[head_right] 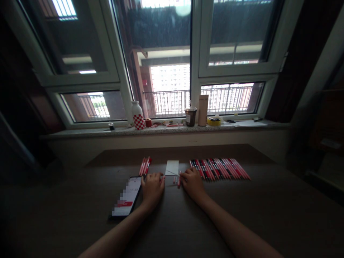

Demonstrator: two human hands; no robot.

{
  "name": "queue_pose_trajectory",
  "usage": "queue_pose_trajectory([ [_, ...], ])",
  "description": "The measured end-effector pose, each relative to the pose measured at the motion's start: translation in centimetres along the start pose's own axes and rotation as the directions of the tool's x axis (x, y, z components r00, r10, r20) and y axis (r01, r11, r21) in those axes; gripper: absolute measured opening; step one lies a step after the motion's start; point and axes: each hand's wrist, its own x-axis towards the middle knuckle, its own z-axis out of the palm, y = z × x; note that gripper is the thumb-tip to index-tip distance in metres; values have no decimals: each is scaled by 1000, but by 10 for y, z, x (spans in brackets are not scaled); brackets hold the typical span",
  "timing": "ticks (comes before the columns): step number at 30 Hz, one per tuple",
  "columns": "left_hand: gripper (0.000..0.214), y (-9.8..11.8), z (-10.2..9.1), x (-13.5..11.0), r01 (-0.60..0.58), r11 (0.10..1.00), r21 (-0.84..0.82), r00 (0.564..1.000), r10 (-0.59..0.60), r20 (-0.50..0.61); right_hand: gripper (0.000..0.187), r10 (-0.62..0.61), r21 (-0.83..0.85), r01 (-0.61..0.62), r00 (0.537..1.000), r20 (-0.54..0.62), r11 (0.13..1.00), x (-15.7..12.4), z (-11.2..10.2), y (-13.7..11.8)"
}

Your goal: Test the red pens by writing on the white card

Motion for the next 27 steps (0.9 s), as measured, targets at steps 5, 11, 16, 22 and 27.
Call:
queue_pose_trajectory([
  [5, 25, 0, 1, 0, 2, 1000, 15, 1000, -2, 12, 19, 3, -13, -3, 1000, 10, 1000, 0, -1, -1],
  [11, 25, 0, 0, 0, 5, 1000, 21, 1000, -5, 10, 19, 1, -18, -1, 1000, 11, 1000, 0, 0, 0],
  [16, 26, 1, 0, 0, 3, 999, 33, 1000, -3, 7, 19, 2, -16, -2, 1000, 11, 1000, 1, -1, -1],
  [22, 26, 1, -1, 0, 4, 1000, 28, 1000, -4, 8, 19, 0, -5, 0, 1000, 7, 1000, 0, -1, -1],
  [27, 27, 2, 0, 0, 15, 1000, 8, 1000, -15, 5, 19, -1, -20, 1, 1000, 8, 1000, 1, 0, 0],
])
